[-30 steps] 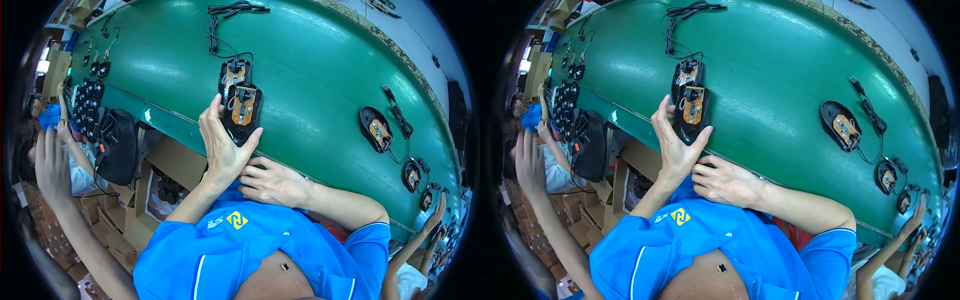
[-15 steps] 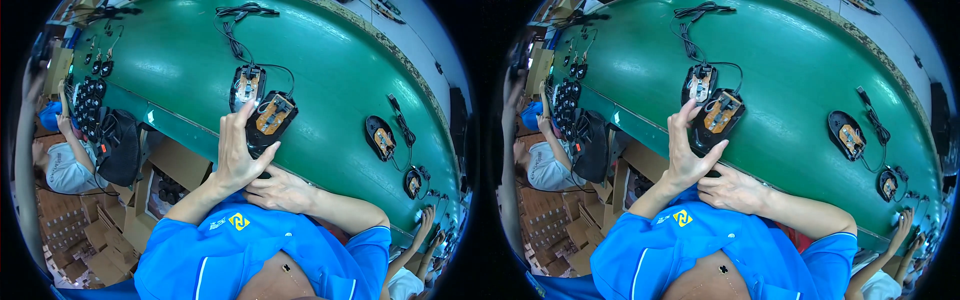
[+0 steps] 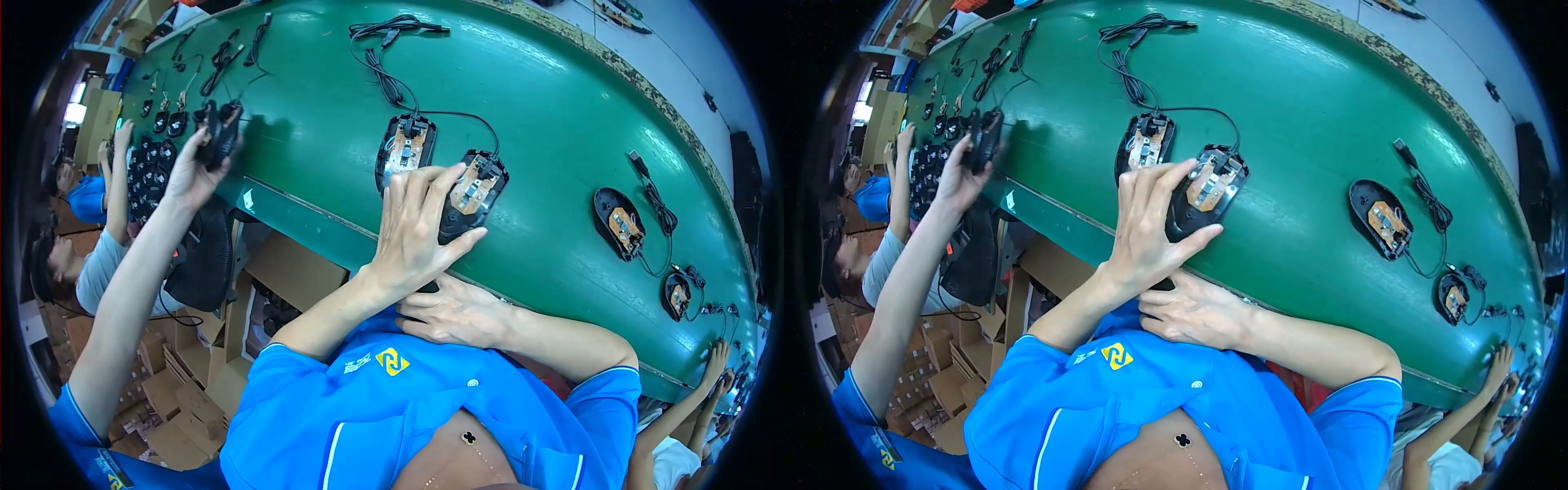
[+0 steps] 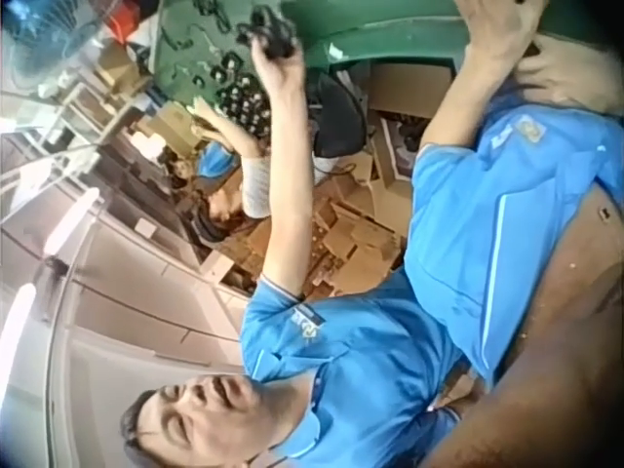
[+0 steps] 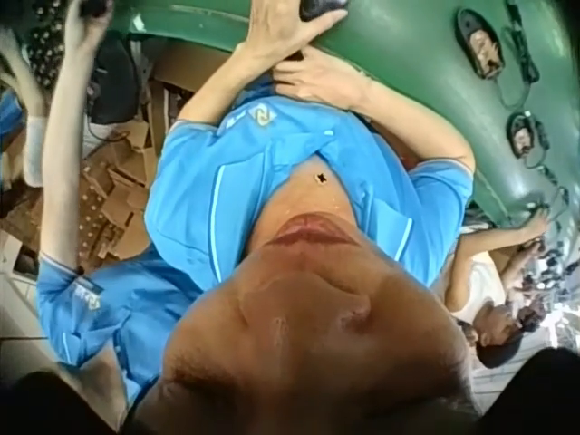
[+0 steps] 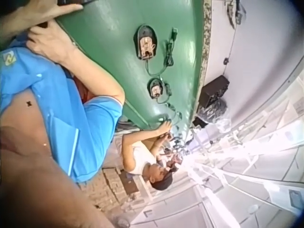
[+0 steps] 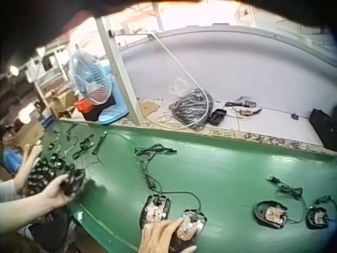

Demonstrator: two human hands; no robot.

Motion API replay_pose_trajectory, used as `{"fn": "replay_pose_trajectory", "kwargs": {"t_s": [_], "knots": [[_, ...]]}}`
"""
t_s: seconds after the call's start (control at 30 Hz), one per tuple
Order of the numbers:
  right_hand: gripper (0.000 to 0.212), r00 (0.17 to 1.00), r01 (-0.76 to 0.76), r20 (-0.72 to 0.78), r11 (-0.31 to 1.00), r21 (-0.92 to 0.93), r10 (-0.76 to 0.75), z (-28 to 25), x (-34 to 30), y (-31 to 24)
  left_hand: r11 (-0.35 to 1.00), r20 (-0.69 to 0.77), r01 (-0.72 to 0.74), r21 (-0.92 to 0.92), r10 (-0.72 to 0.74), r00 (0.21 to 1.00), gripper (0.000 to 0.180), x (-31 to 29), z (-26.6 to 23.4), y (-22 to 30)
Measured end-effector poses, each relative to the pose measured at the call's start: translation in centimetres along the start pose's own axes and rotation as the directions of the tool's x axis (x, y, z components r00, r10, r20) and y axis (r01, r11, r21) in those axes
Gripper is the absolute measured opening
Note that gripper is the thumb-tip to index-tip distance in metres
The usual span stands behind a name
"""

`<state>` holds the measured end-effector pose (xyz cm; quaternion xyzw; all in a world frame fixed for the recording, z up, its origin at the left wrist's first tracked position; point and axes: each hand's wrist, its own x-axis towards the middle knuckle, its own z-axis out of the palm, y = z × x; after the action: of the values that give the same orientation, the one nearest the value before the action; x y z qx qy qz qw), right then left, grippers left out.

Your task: The person installs circuit boards and cables into computer mouse base casings by hand, then lines up and moves the assembled mouse bases along the conveyor belt.

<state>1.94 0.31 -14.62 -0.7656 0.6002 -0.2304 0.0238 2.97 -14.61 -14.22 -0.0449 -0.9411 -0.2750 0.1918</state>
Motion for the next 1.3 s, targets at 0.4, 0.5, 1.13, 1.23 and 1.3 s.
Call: {"fn": "replay_pose_trajectory", "kwargs": {"t_s": [0.4,0.5,1.13,1.23,1.3], "knots": [[0.033,0.999,-0.004,-0.038,0.986,0.166,0.010,-0.1,-0.2,-0.2,0.990,-0.118,0.134,-0.033,-0.137,0.984,0.075,1.1,0.1,-5.1],[0.034,1.000,-0.007,0.005,0.987,0.163,0.006,-0.3,-0.1,-0.3,0.992,-0.112,0.108,-0.070,-0.116,0.987,0.076,2.2,0.2,-6.3],[0.036,0.998,-0.044,0.046,0.963,0.266,0.033,-0.4,0.2,0.7,0.674,-0.540,0.711,0.202,-0.529,0.655,0.077,1.2,-7.9,-16.2],[0.037,0.998,-0.056,0.043,0.958,0.281,0.046,-0.5,0.3,0.7,0.721,-0.579,0.677,0.148,-0.491,0.650,0.069,1.2,-7.8,-17.0],[0.037,0.998,-0.064,0.044,0.959,0.276,0.054,-0.3,0.2,0.7,0.751,-0.590,0.635,0.181,-0.433,0.681,0.066,1.1,-8.3,-17.4]]}}
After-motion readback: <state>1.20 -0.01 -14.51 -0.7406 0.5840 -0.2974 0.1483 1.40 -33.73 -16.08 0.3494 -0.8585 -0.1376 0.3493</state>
